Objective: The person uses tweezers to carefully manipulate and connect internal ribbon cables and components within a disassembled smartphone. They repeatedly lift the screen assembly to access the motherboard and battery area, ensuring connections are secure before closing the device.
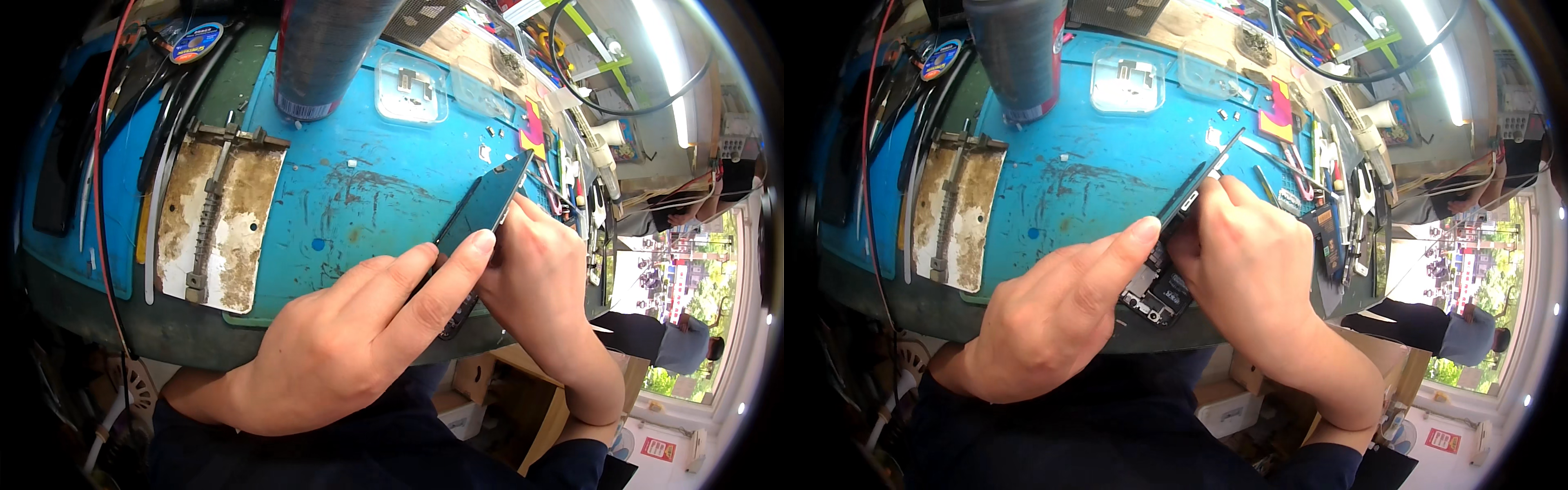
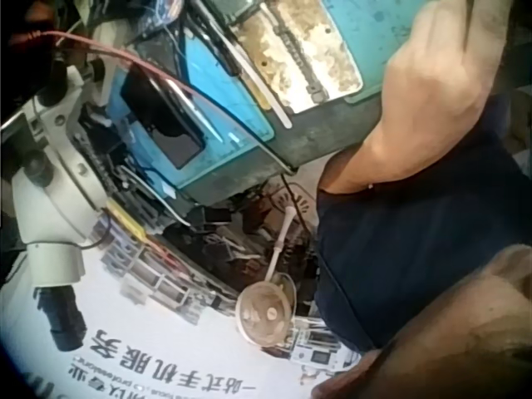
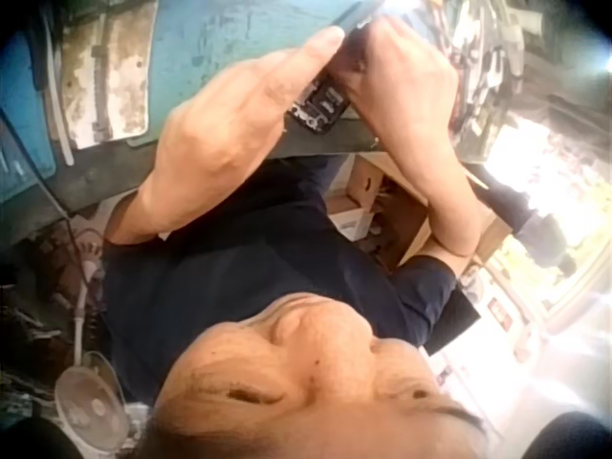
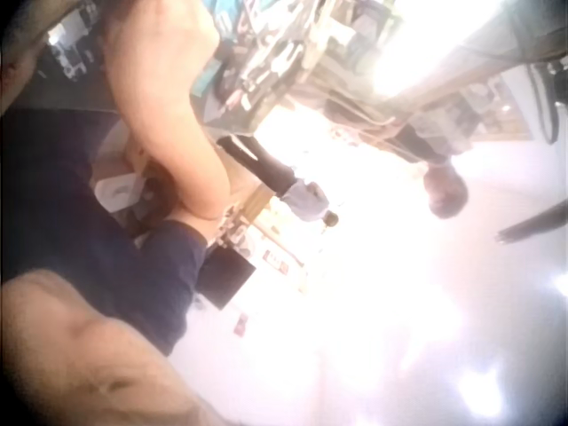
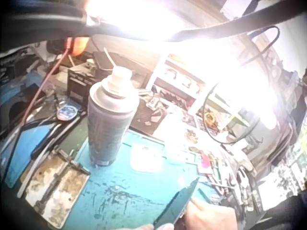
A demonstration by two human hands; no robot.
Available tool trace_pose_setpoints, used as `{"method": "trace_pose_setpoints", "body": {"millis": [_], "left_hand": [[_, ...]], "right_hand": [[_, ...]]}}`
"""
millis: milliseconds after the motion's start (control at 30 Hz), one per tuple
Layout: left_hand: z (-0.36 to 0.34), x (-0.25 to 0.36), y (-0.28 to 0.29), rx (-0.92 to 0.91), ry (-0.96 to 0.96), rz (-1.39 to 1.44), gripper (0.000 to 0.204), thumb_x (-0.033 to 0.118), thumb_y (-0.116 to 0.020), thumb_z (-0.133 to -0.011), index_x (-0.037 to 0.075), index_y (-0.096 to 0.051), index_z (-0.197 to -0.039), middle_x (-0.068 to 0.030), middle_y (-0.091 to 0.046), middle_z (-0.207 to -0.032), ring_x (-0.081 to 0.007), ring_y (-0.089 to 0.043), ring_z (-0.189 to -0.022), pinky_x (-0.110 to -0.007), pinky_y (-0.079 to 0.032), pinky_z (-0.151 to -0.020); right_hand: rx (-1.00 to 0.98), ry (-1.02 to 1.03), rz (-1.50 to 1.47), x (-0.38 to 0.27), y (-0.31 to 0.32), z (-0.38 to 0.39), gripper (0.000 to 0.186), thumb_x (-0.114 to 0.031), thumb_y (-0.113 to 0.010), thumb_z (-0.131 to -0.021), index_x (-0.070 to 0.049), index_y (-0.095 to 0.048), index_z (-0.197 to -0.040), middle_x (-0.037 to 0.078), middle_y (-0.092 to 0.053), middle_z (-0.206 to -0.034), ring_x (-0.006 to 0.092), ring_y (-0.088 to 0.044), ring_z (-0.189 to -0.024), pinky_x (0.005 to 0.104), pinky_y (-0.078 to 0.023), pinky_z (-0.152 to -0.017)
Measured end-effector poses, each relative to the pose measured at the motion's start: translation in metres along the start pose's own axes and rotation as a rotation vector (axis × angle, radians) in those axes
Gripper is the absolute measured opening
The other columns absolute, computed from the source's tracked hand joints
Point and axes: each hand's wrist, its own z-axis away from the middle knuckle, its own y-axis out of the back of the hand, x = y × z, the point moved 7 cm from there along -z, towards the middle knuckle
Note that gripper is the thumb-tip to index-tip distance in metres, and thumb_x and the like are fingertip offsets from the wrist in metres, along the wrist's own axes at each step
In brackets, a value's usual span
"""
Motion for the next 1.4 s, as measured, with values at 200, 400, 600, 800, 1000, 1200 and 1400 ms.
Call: {"method": "trace_pose_setpoints", "body": {"millis": [200, 400, 600, 800, 1000, 1200, 1400], "left_hand": [[-0.002, 0.0, 0.001, -0.047, 0.018, -0.005, 0.069, -0.022, -0.063, -0.073, -0.005, -0.061, -0.139, -0.0195, -0.073, -0.114, -0.0304, -0.074, -0.092, -0.036, -0.062, -0.076], [-0.002, 0.0, 0.0, -0.077, 0.033, 0.02, 0.068, -0.022, -0.063, -0.072, -0.006, -0.06, -0.139, -0.021, -0.073, -0.119, -0.0323, -0.074, -0.096, -0.037, -0.062, -0.079], [0.0, -0.002, -0.002, -0.067, 0.016, 0.015, 0.07, -0.023, -0.064, -0.07, -0.007, -0.06, -0.138, -0.0226, -0.072, -0.12, -0.0341, -0.074, -0.096, -0.037, -0.062, -0.079], [-0.004, 0.0, 0.001, -0.069, 0.022, 0.054, 0.072, -0.023, -0.066, -0.067, -0.008, -0.06, -0.137, -0.0231, -0.073, -0.117, -0.0365, -0.075, -0.093, -0.037, -0.062, -0.078], [-0.003, -0.001, -0.002, -0.02, 0.008, 0.041, 0.072, -0.022, -0.066, -0.067, -0.007, -0.06, -0.137, -0.0243, -0.074, -0.112, -0.0366, -0.075, -0.089, -0.038, -0.063, -0.074], [-0.003, 0.0, -0.003, -0.012, 0.02, 0.033, 0.069, -0.022, -0.065, -0.069, -0.007, -0.06, -0.137, -0.0256, -0.074, -0.113, -0.0352, -0.075, -0.088, -0.036, -0.063, -0.074], [-0.003, -0.001, -0.004, 0.015, 0.003, 0.037, 0.067, -0.022, -0.064, -0.071, -0.006, -0.061, -0.136, -0.0257, -0.074, -0.112, -0.0346, -0.075, -0.087, -0.036, -0.063, -0.074]], "right_hand": [[-0.064, -0.052, -0.038, 0.002, 0.006, 0.006, 0.016, -0.014, -0.077, -0.083, -0.004, -0.064, -0.086, 0.01, -0.065, -0.079, 0.0317, -0.069, -0.069, 0.0412, -0.055, -0.06], [0.13, 0.131, -0.276, 0.019, 0.006, 0.039, 0.03, 0.001, -0.079, -0.079, -0.002, -0.074, -0.109, 0.012, -0.071, -0.1, 0.0309, -0.07, -0.088, 0.0389, -0.057, -0.074], [0.224, 0.346, -0.267, 0.026, -0.011, 0.053, 0.043, -0.011, -0.078, -0.084, 0.004, -0.071, -0.125, 0.014, -0.068, -0.108, 0.032, -0.066, -0.092, 0.0408, -0.055, -0.08], [0.19, 0.375, -0.262, 0.03, -0.014, 0.049, 0.045, -0.029, -0.074, -0.092, 0.005, -0.074, -0.121, 0.014, -0.067, -0.109, 0.0295, -0.063, -0.092, 0.0398, -0.053, -0.08], [0.198, 0.396, -0.21, 0.029, -0.017, 0.05, 0.047, -0.035, -0.07, -0.095, 0.005, -0.076, -0.118, 0.013, -0.066, -0.11, 0.0287, -0.063, -0.092, 0.0395, -0.053, -0.08], [0.205, 0.424, -0.125, 0.024, -0.016, 0.053, 0.047, -0.035, -0.067, -0.098, 0.006, -0.075, -0.119, 0.014, -0.066, -0.112, 0.0291, -0.064, -0.093, 0.0383, -0.056, -0.08], [0.209, 0.444, -0.048, 0.018, -0.016, 0.054, 0.047, -0.034, -0.066, -0.1, 0.008, -0.075, -0.119, 0.016, -0.066, -0.114, 0.029, -0.065, -0.094, 0.0376, -0.057, -0.079]]}}
